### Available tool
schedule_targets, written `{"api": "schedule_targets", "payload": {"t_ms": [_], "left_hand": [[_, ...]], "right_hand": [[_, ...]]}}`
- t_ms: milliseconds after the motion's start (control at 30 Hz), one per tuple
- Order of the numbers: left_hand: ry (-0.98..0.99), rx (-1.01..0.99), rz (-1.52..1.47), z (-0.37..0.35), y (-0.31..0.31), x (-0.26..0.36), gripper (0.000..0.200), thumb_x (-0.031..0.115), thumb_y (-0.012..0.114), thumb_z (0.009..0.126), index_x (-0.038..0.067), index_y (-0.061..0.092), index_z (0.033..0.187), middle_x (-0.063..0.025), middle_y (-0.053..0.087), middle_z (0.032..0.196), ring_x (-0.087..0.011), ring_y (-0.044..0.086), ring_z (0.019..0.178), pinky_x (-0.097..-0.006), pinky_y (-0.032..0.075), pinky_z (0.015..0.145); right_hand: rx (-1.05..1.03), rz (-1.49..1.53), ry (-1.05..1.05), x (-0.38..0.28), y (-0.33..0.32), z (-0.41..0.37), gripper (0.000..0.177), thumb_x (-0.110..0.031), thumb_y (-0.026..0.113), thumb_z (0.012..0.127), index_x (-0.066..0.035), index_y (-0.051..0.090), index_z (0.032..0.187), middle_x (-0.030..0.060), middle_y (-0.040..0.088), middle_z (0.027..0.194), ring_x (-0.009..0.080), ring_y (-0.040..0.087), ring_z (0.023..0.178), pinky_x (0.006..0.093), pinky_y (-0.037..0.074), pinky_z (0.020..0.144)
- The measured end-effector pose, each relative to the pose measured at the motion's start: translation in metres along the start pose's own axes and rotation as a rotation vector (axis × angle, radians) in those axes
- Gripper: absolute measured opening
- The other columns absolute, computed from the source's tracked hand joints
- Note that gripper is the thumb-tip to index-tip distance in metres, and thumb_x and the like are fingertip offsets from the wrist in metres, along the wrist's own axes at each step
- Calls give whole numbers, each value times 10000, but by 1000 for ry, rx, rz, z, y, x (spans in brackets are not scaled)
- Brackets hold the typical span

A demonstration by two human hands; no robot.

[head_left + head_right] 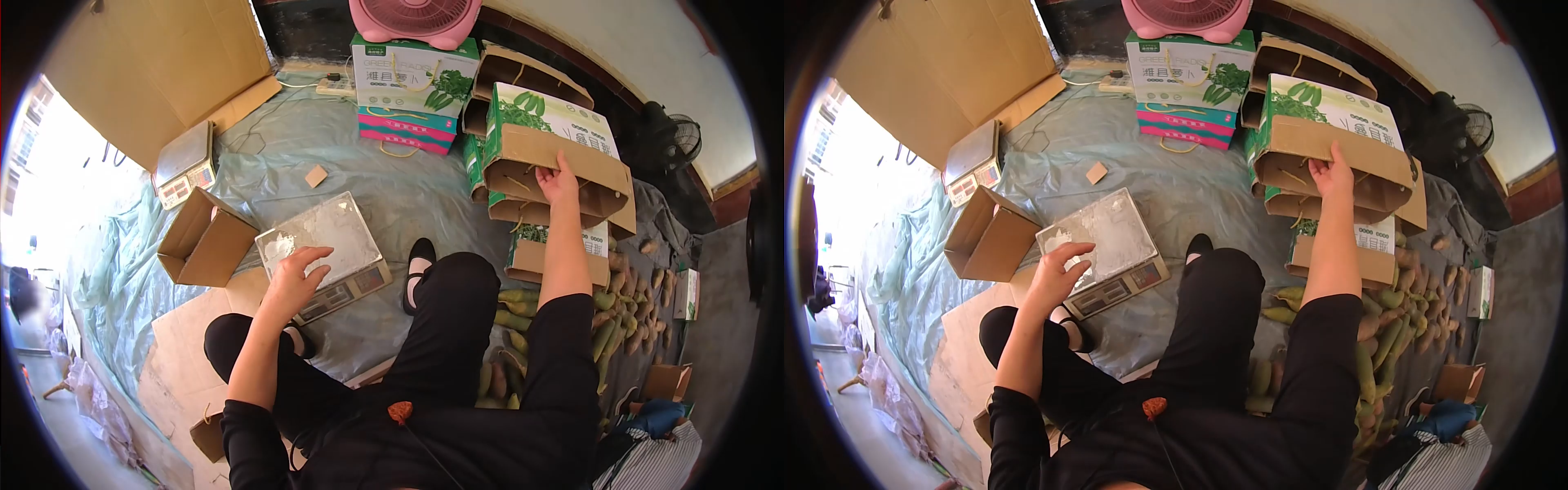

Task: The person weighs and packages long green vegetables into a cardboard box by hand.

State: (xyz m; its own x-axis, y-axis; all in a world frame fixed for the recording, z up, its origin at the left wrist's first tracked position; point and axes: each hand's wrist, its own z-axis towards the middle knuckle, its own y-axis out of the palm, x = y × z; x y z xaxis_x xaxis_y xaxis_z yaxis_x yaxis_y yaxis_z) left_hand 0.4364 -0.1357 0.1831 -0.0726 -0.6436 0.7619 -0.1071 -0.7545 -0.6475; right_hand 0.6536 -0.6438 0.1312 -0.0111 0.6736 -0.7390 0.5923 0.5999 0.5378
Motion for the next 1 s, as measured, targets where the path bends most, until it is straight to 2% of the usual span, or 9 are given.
{"api": "schedule_targets", "payload": {"t_ms": [100,200,367,533,700,833,900,967,1000], "left_hand": [[-63,-5,13,-5,5,-16,277,91,640,817,56,657,1092,-144,657,1042,-315,626,896,-363,494,764],[9,88,32,-5,-4,-11,263,67,644,798,23,657,1057,-180,654,986,-361,614,920,-386,481,819],[7,234,37,-7,-11,-17,243,67,635,808,18,655,1046,-180,653,980,-358,613,926,-385,480,819],[32,270,31,-14,-17,-14,229,66,635,810,28,663,1034,-143,663,982,-328,620,935,-374,478,837],[241,244,198,-20,-12,-12,220,111,647,813,66,660,1028,-107,663,912,-301,614,904,-418,450,885],[327,305,241,-22,-14,-13,216,96,653,803,66,654,1017,-102,642,851,-291,608,842,-413,462,858],[315,346,208,-23,-17,-10,212,87,652,801,64,653,1011,-100,636,832,-293,607,829,-409,469,841],[304,380,176,-24,-21,-9,207,79,652,799,62,652,1006,-98,630,813,-296,605,815,-405,475,824],[345,446,214,-23,-23,-9,208,73,652,797,61,650,1005,-97,631,807,-300,605,809,-403,477,812]], "right_hand": [[7,49,-26,-2,5,5,364,-216,677,872,-98,542,1189,60,559,1174,244,506,1107,414,397,959],[-3,29,-79,0,19,-3,345,-148,644,885,-98,531,1207,73,570,1169,241,539,1079,417,422,923],[-100,-165,-227,9,54,-75,362,-85,645,864,-70,535,1209,77,597,1129,234,588,996,393,457,867],[-465,-537,-459,27,102,-147,330,-99,670,847,20,592,1144,58,634,1078,153,594,960,299,467,833],[-690,-659,-348,68,151,-193,322,-123,670,855,45,606,1122,58,647,1064,124,594,921,278,470,826],[-1074,-940,-319,124,178,-225,301,-136,673,844,33,634,1089,63,691,946,102,610,817,270,493,748],[-1207,-1115,-363,162,181,-228,294,-188,664,825,1,653,1049,122,702,903,183,654,813,313,503,745],[-1317,-1419,-606,190,186,-240,282,-249,641,804,-53,669,1005,169,680,894,311,652,849,393,502,759],[-1336,-1490,-568,200,187,-250,278,-264,635,800,-75,671,1000,171,673,904,344,633,872,425,493,770]]}}
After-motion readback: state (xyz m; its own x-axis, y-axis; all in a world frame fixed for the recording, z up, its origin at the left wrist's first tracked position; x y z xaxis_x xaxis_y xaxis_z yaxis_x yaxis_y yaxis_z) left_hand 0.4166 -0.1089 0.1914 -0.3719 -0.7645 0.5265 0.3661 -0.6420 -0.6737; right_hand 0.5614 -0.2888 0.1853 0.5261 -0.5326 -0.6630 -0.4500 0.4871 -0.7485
